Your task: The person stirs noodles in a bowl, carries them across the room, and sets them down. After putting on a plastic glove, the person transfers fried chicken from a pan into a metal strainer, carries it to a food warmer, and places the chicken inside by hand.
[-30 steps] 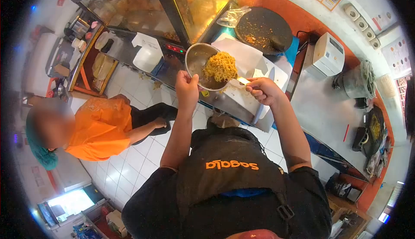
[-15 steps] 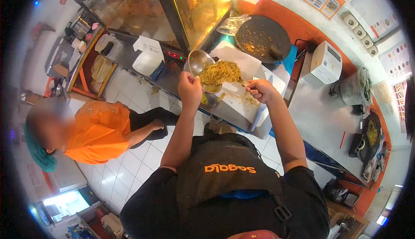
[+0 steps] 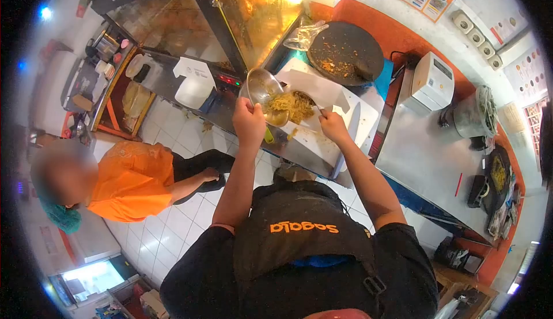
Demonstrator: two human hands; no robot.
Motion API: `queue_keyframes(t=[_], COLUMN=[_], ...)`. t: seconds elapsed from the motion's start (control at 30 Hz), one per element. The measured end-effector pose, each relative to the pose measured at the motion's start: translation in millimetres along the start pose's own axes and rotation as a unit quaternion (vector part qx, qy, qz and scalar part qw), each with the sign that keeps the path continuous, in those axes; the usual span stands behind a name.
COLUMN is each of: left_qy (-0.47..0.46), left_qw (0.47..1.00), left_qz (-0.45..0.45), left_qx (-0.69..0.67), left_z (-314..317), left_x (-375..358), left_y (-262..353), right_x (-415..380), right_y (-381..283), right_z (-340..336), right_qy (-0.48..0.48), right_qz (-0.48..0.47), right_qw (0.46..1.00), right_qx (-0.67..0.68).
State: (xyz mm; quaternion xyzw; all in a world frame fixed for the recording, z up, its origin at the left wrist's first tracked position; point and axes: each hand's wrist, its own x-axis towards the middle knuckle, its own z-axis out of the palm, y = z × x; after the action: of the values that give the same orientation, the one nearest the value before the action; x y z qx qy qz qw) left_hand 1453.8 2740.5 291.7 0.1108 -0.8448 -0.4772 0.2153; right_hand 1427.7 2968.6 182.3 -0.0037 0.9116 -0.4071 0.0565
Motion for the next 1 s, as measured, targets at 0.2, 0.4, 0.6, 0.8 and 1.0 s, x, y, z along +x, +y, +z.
queue_keyframes(t=[0.2, 0.4, 0.6, 0.8, 1.0], left_qy=[-0.021, -0.062, -0.06, -0.04, -0.036], left_qw=[0.999, 0.998, 0.993, 0.999, 0.999], left_qz=[0.012, 0.021, 0.091, 0.016, -0.006], left_qx=[0.034, 0.01, 0.036, 0.004, -0.01], left_z=[4, 5, 11, 12, 14], left_x=[8, 7, 6, 5, 4], left_y=[0, 12, 9, 3, 1], right_x=[-17, -41, -37, -41, -53], right_y=[-10, -44, -55, -27, -6], right_z=[-23, -39, -22, -41, -61], right_qy=[0.043, 0.067, -0.009, 0.03, 0.032], right_qz=[-0.044, -0.129, -0.226, -0.221, -0.161], right_qw=[0.996, 0.982, 0.972, 0.975, 0.986], right_qx=[0.059, 0.12, 0.068, -0.01, 0.012])
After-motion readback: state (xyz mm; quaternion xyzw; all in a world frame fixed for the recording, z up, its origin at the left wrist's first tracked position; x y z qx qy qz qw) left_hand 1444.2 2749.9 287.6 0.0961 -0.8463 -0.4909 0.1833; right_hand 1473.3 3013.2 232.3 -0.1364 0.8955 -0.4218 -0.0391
